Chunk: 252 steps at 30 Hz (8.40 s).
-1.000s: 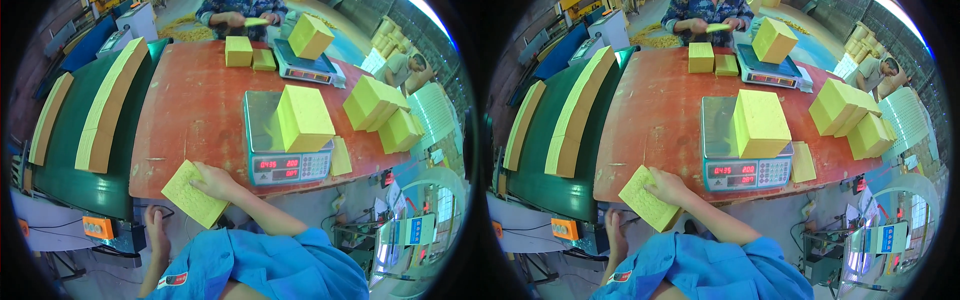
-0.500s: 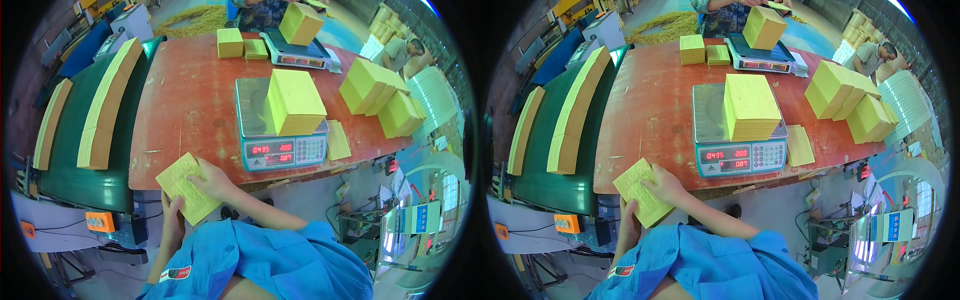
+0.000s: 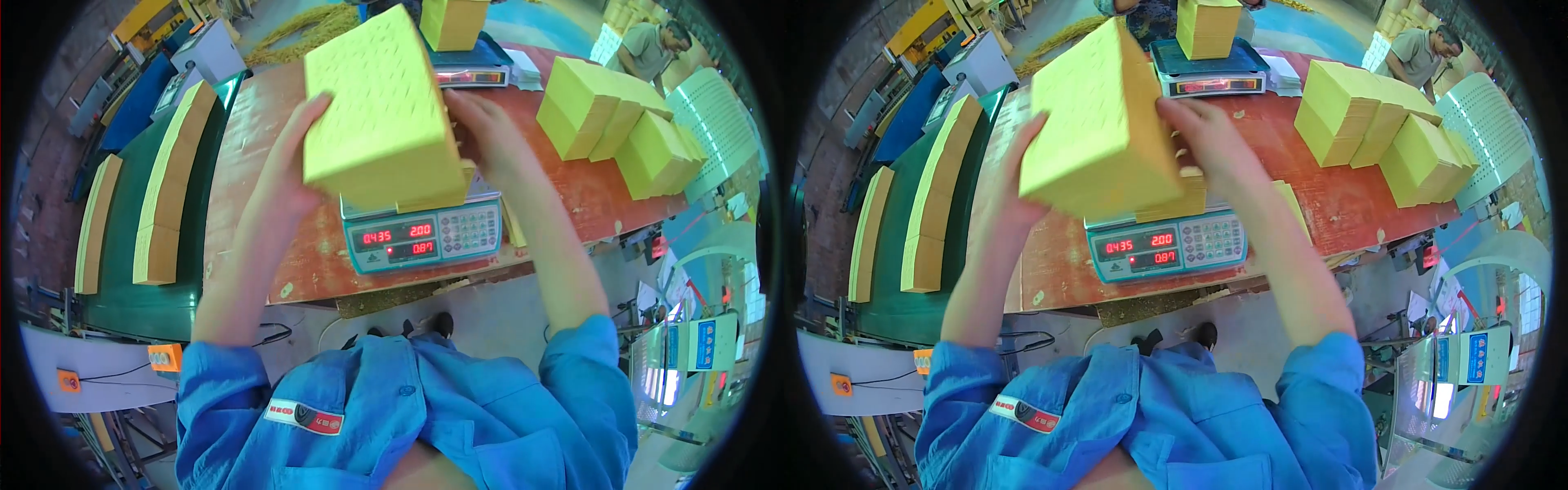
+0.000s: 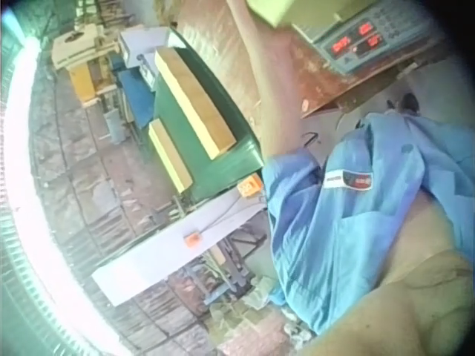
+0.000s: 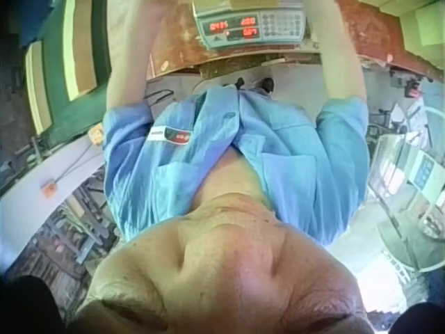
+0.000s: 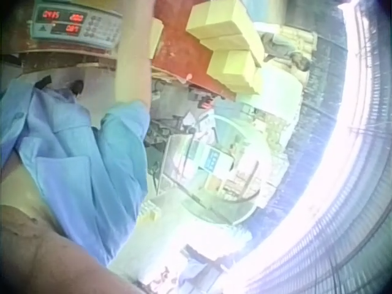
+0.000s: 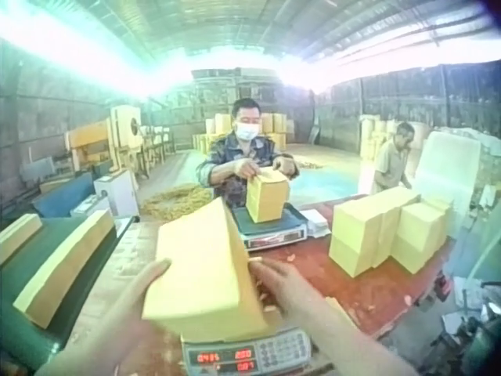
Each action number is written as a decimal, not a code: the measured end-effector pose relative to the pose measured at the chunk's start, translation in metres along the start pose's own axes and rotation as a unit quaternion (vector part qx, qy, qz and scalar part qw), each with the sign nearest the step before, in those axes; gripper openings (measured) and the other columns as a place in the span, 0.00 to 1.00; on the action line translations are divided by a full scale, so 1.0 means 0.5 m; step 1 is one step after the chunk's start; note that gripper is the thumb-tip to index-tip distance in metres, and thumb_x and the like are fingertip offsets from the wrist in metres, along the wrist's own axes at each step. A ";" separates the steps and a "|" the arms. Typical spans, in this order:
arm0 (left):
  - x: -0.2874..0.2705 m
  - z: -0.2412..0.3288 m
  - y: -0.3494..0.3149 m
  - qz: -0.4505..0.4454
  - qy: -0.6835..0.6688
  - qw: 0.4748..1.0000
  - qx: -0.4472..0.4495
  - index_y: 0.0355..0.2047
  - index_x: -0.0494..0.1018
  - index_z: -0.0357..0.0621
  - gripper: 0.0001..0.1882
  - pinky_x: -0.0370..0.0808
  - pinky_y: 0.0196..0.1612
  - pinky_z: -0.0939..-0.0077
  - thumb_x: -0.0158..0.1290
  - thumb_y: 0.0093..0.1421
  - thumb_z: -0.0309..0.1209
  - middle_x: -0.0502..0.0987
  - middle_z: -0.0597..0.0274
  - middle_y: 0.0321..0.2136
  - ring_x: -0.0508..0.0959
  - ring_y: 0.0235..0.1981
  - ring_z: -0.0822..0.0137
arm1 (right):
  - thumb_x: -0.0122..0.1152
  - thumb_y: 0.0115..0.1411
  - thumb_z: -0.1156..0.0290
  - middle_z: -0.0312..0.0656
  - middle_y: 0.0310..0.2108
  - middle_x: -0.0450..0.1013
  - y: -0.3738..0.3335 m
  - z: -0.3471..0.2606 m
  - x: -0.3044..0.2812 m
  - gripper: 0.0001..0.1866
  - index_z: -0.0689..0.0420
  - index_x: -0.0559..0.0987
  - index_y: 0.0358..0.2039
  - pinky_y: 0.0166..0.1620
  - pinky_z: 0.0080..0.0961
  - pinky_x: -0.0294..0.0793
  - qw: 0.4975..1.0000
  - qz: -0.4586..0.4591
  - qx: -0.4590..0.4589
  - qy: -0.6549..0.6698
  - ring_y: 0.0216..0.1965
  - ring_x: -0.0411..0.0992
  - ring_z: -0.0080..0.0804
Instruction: Weighing yellow blocks on a digital scale and sorting them onto a conveyor belt.
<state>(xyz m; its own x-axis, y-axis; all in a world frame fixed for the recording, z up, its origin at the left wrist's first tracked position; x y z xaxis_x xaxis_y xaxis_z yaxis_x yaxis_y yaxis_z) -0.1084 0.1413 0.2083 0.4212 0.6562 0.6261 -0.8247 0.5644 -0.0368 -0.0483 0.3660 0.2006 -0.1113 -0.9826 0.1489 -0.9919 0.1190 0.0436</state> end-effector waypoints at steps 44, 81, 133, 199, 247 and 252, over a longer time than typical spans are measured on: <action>-0.084 -0.226 0.273 0.076 0.071 0.993 0.057 0.61 0.62 0.41 0.28 0.78 0.45 0.69 0.43 0.68 0.47 0.72 0.53 0.53 0.76 0.50 0.63 | 0.48 0.63 0.37 0.46 0.50 0.73 0.175 0.223 -0.078 0.38 0.59 0.70 0.58 0.49 0.31 0.74 0.969 0.066 0.054 0.230 0.50 0.71 0.31; -0.499 -0.196 -0.294 0.361 -0.024 0.928 0.082 0.53 0.65 0.30 0.31 0.72 0.53 0.63 0.38 0.69 0.50 0.72 0.45 0.50 0.74 0.50 0.56 | 0.48 0.67 0.60 0.43 0.38 0.74 -0.402 0.422 -0.237 0.20 0.63 0.73 0.49 0.46 0.32 0.72 0.923 0.263 0.028 0.280 0.40 0.72 0.35; -0.494 0.040 0.881 -0.038 0.865 0.431 0.253 0.29 0.77 0.41 0.09 0.74 0.40 0.56 0.54 0.54 0.34 0.79 0.53 0.31 0.78 0.37 0.52 | 0.49 0.62 0.78 0.41 0.22 0.73 -0.335 0.428 -0.119 0.08 0.64 0.74 0.26 0.26 0.17 0.68 0.908 0.349 0.061 -0.222 0.21 0.70 0.22; -0.014 0.073 -0.141 0.134 0.360 0.915 0.126 0.39 0.75 0.32 0.12 0.72 0.24 0.82 0.54 0.61 0.30 0.76 0.63 0.27 0.76 0.23 0.73 | 0.58 0.62 0.73 0.43 0.30 0.77 -0.116 -0.026 0.032 0.10 0.63 0.79 0.42 0.36 0.26 0.74 0.942 -0.027 -0.206 -0.264 0.31 0.74 0.25; -0.040 0.063 0.408 0.145 0.315 0.938 0.030 0.28 0.75 0.46 0.02 0.65 0.17 0.85 0.57 0.57 0.28 0.76 0.65 0.20 0.71 0.16 0.78 | 0.63 0.60 0.63 0.33 0.22 0.73 0.146 -0.077 -0.091 0.16 0.62 0.78 0.42 0.21 0.13 0.64 0.940 0.065 -0.087 -0.323 0.19 0.68 0.15; -0.058 0.046 0.401 0.121 0.324 0.936 0.065 0.39 0.75 0.46 0.08 0.72 0.23 0.79 0.55 0.59 0.30 0.76 0.65 0.25 0.74 0.21 0.74 | 0.62 0.61 0.61 0.31 0.23 0.73 0.140 -0.063 -0.094 0.17 0.60 0.78 0.43 0.22 0.13 0.62 0.958 0.049 -0.097 -0.265 0.21 0.68 0.15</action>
<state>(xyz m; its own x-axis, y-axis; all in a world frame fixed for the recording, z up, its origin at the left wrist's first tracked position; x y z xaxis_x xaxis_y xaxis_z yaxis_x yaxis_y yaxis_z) -0.2945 0.2239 0.2009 0.3218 0.9468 0.0055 -0.9468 0.3218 0.0061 -0.1106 0.4251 0.2279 -0.2688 -0.8937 -0.3591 -0.9510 0.1871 0.2462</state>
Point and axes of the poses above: each hand's wrist, its own y-axis towards the middle knuckle, its own x-axis out of the palm, z = x × y, the point moved 3 cm from there along y, towards the middle knuckle
